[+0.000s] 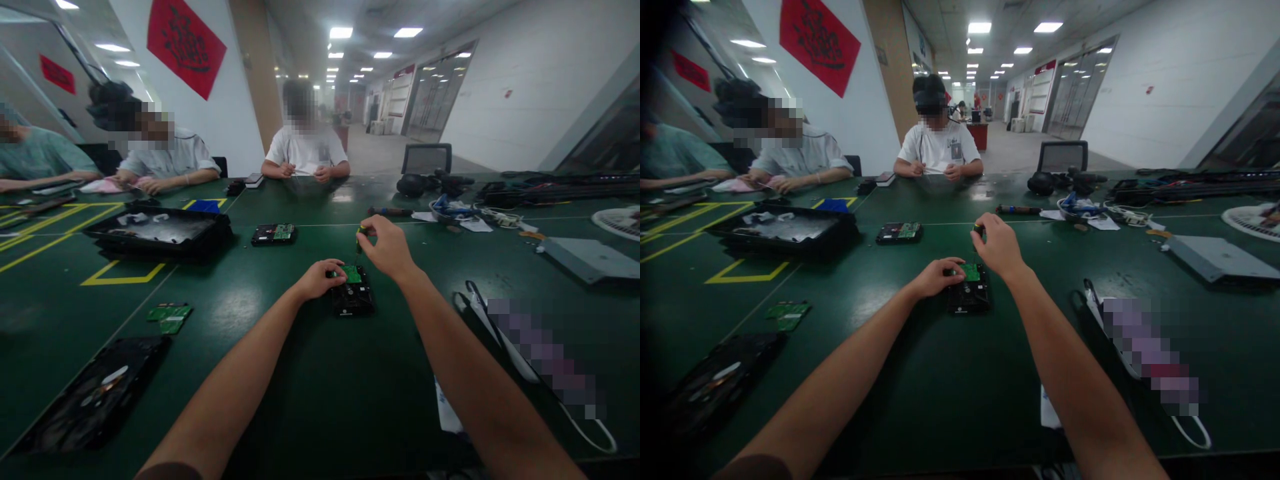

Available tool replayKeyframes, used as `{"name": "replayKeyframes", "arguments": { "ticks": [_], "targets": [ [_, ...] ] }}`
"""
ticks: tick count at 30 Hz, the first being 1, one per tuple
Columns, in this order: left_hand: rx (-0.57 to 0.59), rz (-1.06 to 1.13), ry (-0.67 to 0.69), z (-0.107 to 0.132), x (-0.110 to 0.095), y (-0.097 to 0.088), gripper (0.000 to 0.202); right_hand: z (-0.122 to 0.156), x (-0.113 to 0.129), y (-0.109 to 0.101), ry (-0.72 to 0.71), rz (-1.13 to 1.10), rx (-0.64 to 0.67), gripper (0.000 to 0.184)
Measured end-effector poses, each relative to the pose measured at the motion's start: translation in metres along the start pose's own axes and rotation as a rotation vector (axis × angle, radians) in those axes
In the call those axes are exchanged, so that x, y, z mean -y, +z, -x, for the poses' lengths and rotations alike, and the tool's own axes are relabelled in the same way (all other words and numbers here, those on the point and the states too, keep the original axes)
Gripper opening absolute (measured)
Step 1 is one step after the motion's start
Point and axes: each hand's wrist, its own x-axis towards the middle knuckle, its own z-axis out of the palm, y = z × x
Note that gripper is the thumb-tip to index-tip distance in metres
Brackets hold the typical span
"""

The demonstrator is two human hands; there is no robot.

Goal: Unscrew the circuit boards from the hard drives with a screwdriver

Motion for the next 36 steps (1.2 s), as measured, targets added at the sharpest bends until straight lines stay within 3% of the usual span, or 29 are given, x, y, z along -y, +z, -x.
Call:
{"name": "replayKeyframes", "arguments": {
  "ticks": [8, 14, 20, 26, 36],
  "targets": [
    [0.002, 0.002, -0.001, -0.0003, 0.0021, 0.0007, 0.011, 0.0001, 0.0016, -0.0007, -0.046, 0.022, -0.004, 0.011],
    [0.016, -0.022, -0.025, -0.0009, 0.0062, 0.0008, 0.011, 0.0007, 0.0005, 0.0024, 0.015, -0.015, -0.047, 0.010],
    [0.013, -0.021, -0.029, -0.0012, 0.0054, 0.0011, 0.011, 0.0018, 0.0046, 0.0010, -0.062, 0.000, -0.040, 0.013],
    [0.011, -0.014, -0.014, -0.0014, 0.0040, 0.0010, 0.010, 0.0008, -0.0004, 0.0036, 0.029, -0.030, -0.063, 0.012],
    [0.013, -0.007, -0.026, -0.0009, 0.0034, 0.0010, 0.012, 0.0022, -0.0003, 0.0037, 0.009, -0.004, -0.041, 0.017]
  ]
}}
